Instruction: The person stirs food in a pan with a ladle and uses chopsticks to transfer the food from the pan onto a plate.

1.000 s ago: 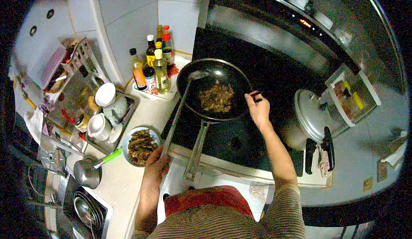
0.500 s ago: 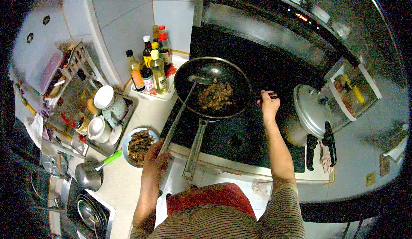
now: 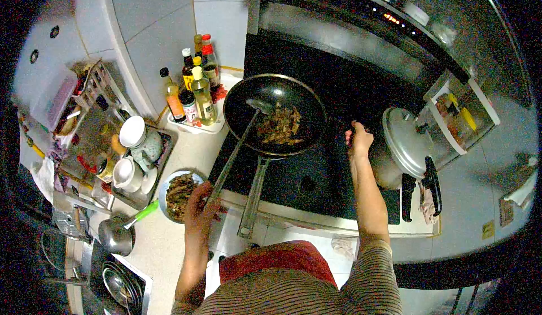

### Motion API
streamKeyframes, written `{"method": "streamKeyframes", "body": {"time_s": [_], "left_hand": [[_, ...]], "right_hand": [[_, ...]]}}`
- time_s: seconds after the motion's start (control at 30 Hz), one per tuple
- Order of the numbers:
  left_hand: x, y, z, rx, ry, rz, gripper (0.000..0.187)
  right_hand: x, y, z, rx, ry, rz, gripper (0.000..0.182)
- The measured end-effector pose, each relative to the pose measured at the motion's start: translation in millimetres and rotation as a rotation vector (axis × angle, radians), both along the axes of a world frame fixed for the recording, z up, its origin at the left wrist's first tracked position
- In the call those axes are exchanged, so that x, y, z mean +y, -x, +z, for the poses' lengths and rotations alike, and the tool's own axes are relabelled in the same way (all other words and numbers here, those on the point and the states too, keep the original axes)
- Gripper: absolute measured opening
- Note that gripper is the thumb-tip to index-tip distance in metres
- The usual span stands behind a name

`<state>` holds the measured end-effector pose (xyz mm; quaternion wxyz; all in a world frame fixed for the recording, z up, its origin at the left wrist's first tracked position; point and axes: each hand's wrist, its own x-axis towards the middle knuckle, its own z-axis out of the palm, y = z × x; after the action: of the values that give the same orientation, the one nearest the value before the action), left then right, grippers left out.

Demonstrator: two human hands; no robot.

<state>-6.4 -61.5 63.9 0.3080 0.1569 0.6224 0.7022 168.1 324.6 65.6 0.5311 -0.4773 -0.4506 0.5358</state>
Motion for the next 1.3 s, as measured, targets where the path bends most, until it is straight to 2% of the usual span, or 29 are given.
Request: {"method": "streamKeyframes", "body": {"time_s": [0.3, 0.73, 1.0, 1.07, 1.1, 1.17, 1.23, 1.3], "left_hand": [[-3, -3, 7, -0.024, 0.024, 0.028, 0.046], [-11, -5, -4, -0.055, -0.074, 0.068, 0.045], [-17, -5, -15, -0.081, -0.14, 0.168, 0.042], [-18, -8, -14, -0.103, -0.113, 0.176, 0.041], [-18, -8, -13, -0.114, -0.099, 0.182, 0.041], [-19, -9, -20, -0.118, -0.115, 0.178, 0.04], [-18, -10, -19, -0.121, -0.119, 0.169, 0.04], [-17, -13, -9, -0.121, -0.119, 0.158, 0.039]], "right_hand": [[2, 2, -4, 0.055, 0.087, 0.052, 0.018], [5, 1, -1, 0.117, 0.161, 0.088, 0.014], [-16, 18, -9, -0.09, -0.253, 0.024, 0.02], [-19, 19, -17, -0.127, -0.331, 0.158, 0.021], [-21, 16, -19, -0.269, -0.385, 0.224, 0.022], [-19, 19, -21, -0.33, -0.465, 0.24, 0.022], [-29, 22, -10, -0.442, -0.47, 0.227, 0.02], [-31, 24, -1, -0.444, -0.501, 0.184, 0.019]]}}
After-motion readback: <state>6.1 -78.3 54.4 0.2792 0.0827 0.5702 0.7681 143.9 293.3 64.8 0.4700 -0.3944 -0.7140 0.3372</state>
